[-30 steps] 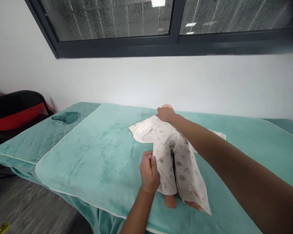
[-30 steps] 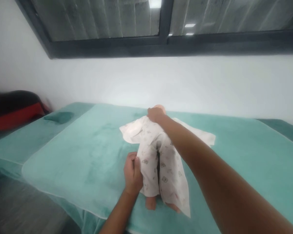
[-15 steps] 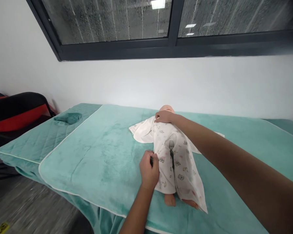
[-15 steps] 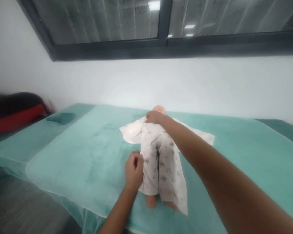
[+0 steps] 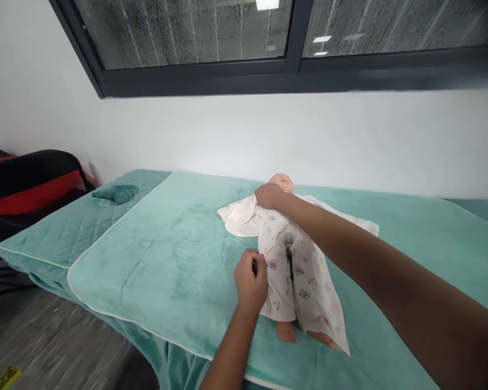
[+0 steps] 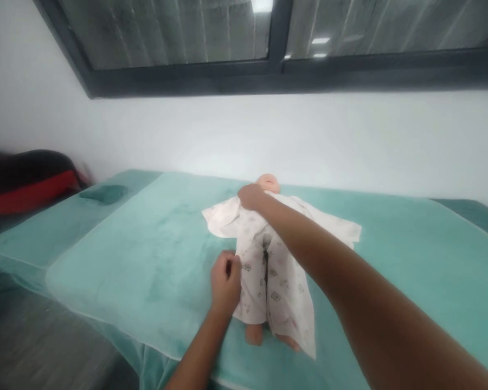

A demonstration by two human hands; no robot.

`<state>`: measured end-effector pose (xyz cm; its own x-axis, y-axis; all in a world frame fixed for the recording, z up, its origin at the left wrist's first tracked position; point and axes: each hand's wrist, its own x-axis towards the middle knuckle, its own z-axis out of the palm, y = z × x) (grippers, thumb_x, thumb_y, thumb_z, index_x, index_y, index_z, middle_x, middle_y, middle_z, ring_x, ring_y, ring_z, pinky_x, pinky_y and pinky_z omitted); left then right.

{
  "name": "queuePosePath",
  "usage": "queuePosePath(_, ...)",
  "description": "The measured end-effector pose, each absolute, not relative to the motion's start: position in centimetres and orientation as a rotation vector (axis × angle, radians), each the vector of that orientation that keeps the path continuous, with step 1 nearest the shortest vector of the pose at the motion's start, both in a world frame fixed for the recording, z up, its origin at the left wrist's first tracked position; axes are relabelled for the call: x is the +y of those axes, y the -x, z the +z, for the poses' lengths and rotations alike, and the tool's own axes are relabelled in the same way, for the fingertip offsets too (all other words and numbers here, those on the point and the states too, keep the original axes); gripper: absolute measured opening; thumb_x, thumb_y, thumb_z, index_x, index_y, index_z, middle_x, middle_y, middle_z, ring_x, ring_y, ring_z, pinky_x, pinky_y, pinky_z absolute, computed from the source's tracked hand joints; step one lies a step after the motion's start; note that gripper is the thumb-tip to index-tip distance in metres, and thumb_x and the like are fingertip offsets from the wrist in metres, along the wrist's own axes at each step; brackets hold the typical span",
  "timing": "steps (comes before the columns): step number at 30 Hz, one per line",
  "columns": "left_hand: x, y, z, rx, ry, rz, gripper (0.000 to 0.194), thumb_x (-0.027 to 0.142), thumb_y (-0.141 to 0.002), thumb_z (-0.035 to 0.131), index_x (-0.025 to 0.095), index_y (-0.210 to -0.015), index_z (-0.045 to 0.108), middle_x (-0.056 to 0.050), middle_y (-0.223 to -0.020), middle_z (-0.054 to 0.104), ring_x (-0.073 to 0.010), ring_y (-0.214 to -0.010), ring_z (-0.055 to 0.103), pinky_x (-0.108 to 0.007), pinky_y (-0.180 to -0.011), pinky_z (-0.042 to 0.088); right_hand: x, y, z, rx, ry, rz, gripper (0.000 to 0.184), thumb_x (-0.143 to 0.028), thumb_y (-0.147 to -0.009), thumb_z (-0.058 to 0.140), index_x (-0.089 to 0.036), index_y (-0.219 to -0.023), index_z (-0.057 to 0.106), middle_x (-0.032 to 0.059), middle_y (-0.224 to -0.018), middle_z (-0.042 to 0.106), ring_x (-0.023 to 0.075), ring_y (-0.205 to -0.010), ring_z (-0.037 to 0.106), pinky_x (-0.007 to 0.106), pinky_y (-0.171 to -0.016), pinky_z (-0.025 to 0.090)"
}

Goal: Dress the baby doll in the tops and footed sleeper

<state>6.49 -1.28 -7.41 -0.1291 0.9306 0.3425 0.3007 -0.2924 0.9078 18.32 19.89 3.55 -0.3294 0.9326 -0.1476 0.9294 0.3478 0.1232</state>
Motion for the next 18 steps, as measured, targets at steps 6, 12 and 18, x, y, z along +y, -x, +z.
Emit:
queuePosePath(6, -1.4, -6.3, -7.4, 1.340, -1.591, 1.471, 0.028, 0.034, -0.091, 0.043, 0.020, -0.067, 0.044, 0.002, -0.065, 0.046, -0.0129, -0.064, 0.045, -0.025, -0.062, 0.036, 19.2, -17.6, 2.3, 2.373, -1.868, 0.101, 0.025, -0.008, -0.079, 0.057, -0.011, -0.100, 0.069, 0.0220, -0.104, 0.069, 0.0325, -0.097, 0.066, 0.039, -0.077, 0.050)
queuePosePath(12, -1.4, -6.2, -7.9, 1.381, -1.567, 1.438, 0.029, 0.036, -0.091, 0.045, 0.020, -0.066, 0.044, 0.004, -0.059, 0.041, -0.0113, -0.058, 0.041, -0.024, -0.058, 0.033, 17.3, -18.1, 2.6, 2.515, -1.945, 0.106, 0.029, -0.013, -0.087, 0.048, -0.012, -0.111, 0.062, 0.0213, -0.117, 0.063, 0.0319, -0.109, 0.058, 0.040, -0.085, 0.047)
queuePosePath(18, -1.2, -6.2, -7.5, 1.339, -1.397, 1.518, 0.021, 0.040, -0.088, 0.052, 0.019, -0.087, 0.052, 0.004, -0.066, 0.050, -0.0118, -0.062, 0.047, -0.024, -0.062, 0.040, 10.0, -20.1, 1.8, 2.854, -1.906, -0.022, 0.031, -0.027, -0.094, 0.043, -0.018, -0.121, 0.053, 0.0104, -0.128, 0.058, 0.0213, -0.121, 0.050, 0.034, -0.103, 0.038)
